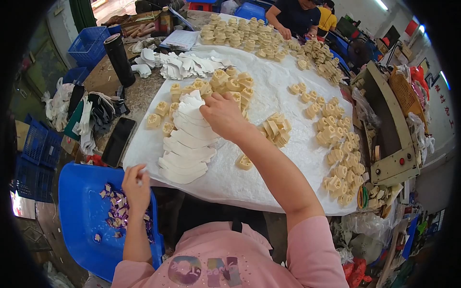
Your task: Applying adhesive strips to shoe heel components in a manufacturing workshop.
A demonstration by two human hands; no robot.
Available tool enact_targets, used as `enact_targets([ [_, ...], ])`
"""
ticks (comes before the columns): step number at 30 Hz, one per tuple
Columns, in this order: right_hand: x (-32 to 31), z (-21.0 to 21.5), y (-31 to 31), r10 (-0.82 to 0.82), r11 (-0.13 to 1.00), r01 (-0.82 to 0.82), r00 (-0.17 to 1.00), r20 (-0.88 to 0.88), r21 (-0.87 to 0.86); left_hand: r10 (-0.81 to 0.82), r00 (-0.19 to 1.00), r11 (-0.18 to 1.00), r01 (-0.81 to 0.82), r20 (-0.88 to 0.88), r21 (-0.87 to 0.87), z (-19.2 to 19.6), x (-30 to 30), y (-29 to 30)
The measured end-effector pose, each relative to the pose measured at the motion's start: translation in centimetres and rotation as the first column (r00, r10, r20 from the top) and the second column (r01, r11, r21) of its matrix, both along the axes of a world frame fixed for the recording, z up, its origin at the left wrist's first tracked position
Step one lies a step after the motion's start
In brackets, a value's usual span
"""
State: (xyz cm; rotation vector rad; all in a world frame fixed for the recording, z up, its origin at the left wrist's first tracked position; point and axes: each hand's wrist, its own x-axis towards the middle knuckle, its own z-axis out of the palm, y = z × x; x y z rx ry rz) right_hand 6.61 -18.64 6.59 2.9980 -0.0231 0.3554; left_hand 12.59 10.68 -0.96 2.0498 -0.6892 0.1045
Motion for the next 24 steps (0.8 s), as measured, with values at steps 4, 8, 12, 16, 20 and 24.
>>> enact_targets([
  [4, 0.3, 0.3, 0.6, 0.114, 0.988, -0.108, 0.992, 0.044, -0.112, -0.246, 0.947, 0.96, 0.268, 0.207, -0.084, 2.1, -0.3, -6.2],
  [8, 0.4, -0.8, 0.1, 0.123, 0.99, -0.113, 0.984, 0.132, -0.08, -0.357, 0.83, 0.908, 0.416, 0.427, -0.048, 3.3, -0.9, -11.2],
  [12, 0.4, -1.3, 0.2, 0.034, 0.994, -0.051, 0.984, 0.176, 0.092, -0.359, 0.811, 0.921, 0.387, 0.462, 0.037, 2.8, -1.1, -13.7],
  [16, 0.8, -2.9, -1.0, 0.009, 0.965, -0.077, 0.965, 0.261, 0.251, -0.333, 0.797, 0.94, 0.321, 0.505, 0.113, 1.9, -1.0, -14.3],
  [20, 1.1, -3.5, -1.2, -0.089, 0.919, -0.077, 0.914, 0.396, 0.386, -0.332, 0.799, 0.938, 0.335, 0.502, 0.087, 1.5, -1.2, -14.1],
  [24, 1.0, -2.6, -1.2, -0.39, 0.766, 0.009, 0.801, 0.454, 0.643, -0.328, 0.809, 0.94, 0.332, 0.487, 0.082, 1.6, -1.3, -14.0],
])
